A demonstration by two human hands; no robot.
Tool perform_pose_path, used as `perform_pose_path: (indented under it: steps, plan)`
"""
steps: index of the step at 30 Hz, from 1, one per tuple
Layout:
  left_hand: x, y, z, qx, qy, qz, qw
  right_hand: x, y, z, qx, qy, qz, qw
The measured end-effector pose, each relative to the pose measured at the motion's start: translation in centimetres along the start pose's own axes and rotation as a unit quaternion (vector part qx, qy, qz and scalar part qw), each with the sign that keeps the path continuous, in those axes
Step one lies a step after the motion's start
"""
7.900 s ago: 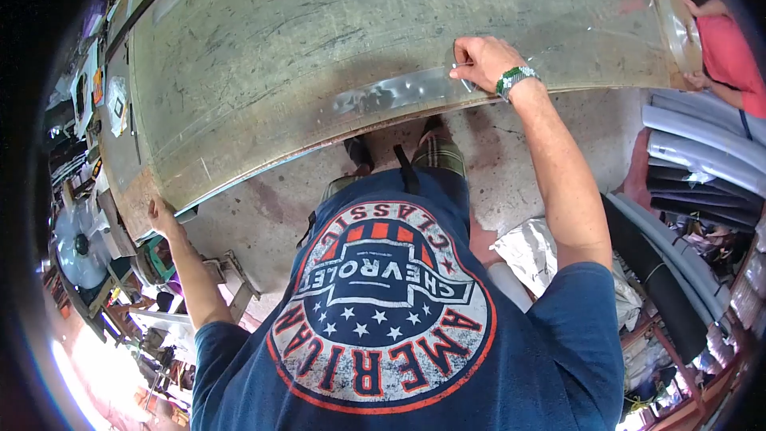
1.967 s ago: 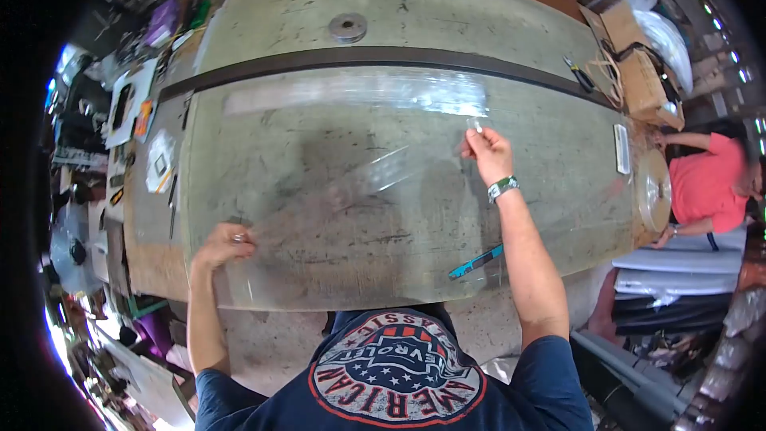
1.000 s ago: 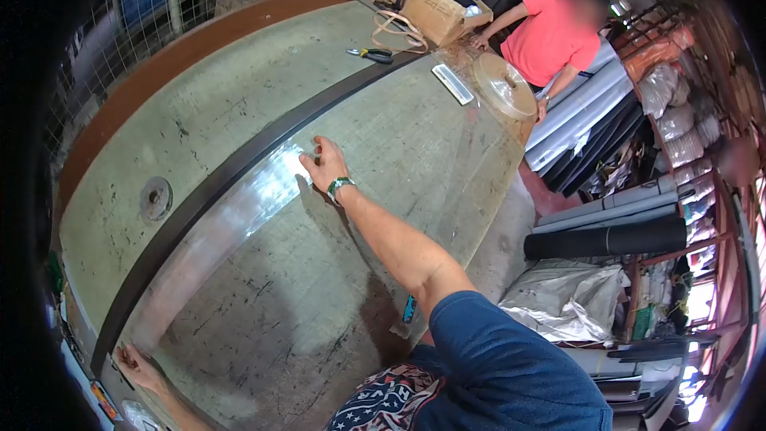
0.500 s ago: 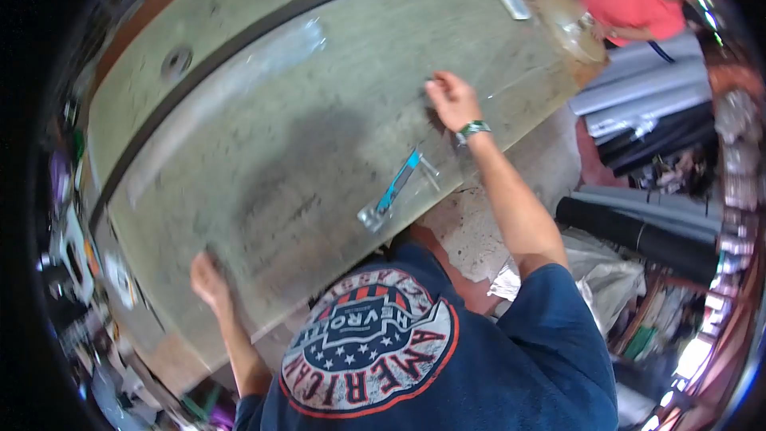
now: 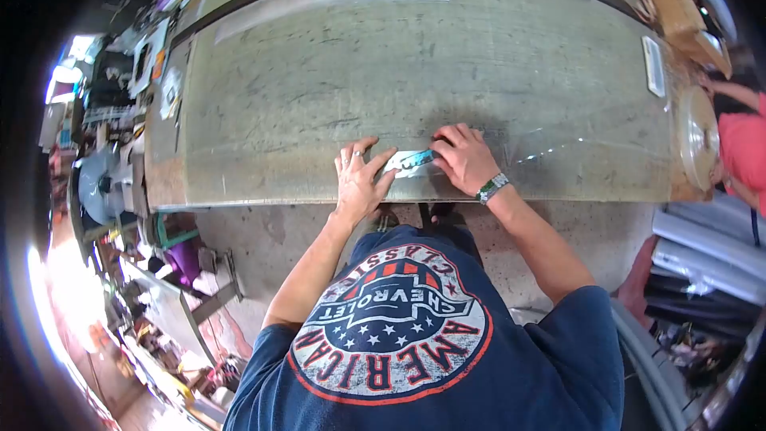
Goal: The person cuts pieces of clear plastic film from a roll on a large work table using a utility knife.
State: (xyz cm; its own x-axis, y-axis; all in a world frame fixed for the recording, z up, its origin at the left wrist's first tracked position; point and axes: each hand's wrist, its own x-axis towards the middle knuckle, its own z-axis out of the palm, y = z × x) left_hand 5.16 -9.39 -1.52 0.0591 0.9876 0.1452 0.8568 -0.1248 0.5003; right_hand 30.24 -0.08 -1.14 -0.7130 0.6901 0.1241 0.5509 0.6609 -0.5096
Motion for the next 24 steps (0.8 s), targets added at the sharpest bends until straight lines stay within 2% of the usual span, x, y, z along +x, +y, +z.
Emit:
perform_pose_path:
  steps: [5,7,10,12,14,15,17,18,20,22,24]
  plan:
    - [-0.7,0.3,1.4,-0.012,0.066,-0.045,0.997,0.9,1.3,-0.4,0.029,-0.038,-0.017,0.999]
    - [-0.8,-0.1,1.6,-0.019,0.086,-0.045,0.995,1.7,2.8,-0.8,0.081,-0.050,0.005,0.995]
    - [-1.0,0.8,1.6,-0.056,0.118,-0.044,0.990,4.1,4.7,-3.8,0.119,0.033,0.064,0.990]
    - [-1.8,0.6,1.1,-0.091,0.146,-0.061,0.983,5.8,8.2,-4.4,0.134,0.038,0.090,0.986]
    - [-2.3,1.3,-0.7,-0.237,0.083,-0.199,0.947,8.3,10.4,-4.3,0.134,0.008,0.131,0.982]
    - [-2.8,1.8,-1.5,-0.310,0.050,-0.264,0.912,9.2,10.2,-3.7,0.071,0.032,0.077,0.994]
    - [-3.6,1.9,-2.4,-0.353,0.084,-0.270,0.892,10.3,9.9,-2.6,-0.053,0.086,-0.026,0.995]
    - [-3.9,1.8,-3.1,-0.370,0.086,-0.277,0.882,10.8,6.6,-2.6,-0.033,0.084,-0.014,0.996]
    - [-4.6,1.0,-3.5,-0.416,0.108,-0.280,0.859,10.8,0.1,-0.5,0.101,0.048,-0.016,0.994]
    - [-5.3,-0.7,-3.5,-0.467,0.146,-0.271,0.829,10.2,-5.8,1.0,0.292,-0.142,0.032,0.945]
    - [-5.9,-2.5,-4.4,-0.507,0.173,-0.280,0.797,9.8,-9.6,1.8,0.318,-0.208,0.059,0.923]
